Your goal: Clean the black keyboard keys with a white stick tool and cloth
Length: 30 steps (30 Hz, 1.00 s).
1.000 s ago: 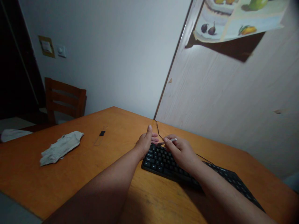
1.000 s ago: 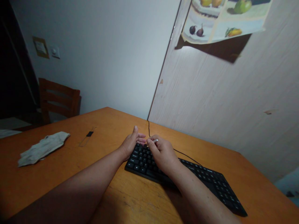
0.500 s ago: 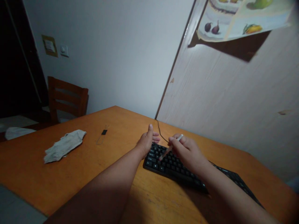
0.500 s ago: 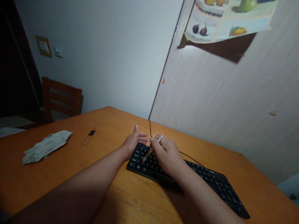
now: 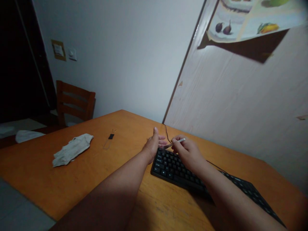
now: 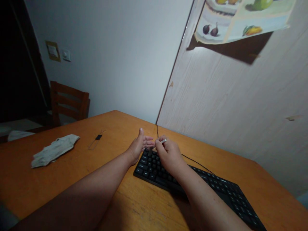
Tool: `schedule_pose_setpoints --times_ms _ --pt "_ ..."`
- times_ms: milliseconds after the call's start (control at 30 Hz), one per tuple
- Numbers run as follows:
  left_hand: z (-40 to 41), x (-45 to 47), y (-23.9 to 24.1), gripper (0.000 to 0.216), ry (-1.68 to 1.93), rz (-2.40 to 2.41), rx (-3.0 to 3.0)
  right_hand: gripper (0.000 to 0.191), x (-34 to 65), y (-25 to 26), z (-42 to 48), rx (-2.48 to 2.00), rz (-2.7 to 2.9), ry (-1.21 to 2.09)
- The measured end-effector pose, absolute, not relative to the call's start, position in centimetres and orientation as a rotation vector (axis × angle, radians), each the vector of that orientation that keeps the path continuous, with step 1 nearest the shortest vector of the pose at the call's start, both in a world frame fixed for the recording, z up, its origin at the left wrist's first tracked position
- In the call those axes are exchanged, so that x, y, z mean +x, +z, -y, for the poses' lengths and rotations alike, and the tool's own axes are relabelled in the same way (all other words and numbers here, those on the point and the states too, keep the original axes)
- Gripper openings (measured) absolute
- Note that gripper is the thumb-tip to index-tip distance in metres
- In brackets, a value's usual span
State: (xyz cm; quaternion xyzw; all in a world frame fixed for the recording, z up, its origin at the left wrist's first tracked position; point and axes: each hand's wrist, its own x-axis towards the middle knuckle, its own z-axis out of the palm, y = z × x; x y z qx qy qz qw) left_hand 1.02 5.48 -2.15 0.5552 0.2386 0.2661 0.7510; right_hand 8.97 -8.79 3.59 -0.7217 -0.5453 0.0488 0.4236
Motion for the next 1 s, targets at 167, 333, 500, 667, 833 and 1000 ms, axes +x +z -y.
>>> schedule_pose_setpoints --times_ms 167,333,500,667,833,1000 --pt "-5.4 0.4 -1.2 0.101 0.575 -0.532 1.143 0.029 9.1 3.5 8.3 -1.796 1.468 0.265" --pt "-6.2 0.1 -1.2 0.104 0.554 -0.502 1.067 0.028 8.6 4.1 7.5 -1.812 1.507 0.180" --pt "-6.6 0.1 -1.4 0.104 0.536 -0.487 1.037 0.026 6.9 5.6 8.0 -1.804 1.677 0.322" --pt "-6.5 0.2 -1.4 0.104 0.537 -0.496 1.060 0.027 6.0 6.5 8.7 -1.700 1.670 0.566" --pt "-6.3 0.1 -1.2 0.104 0.540 -0.506 1.077 0.028 6.3 5.9 8.5 -1.753 1.638 0.317" --pt "-6.1 0.0 -1.1 0.104 0.534 -0.519 1.086 0.032 5.4 6.5 9.5 -1.705 1.732 0.619"
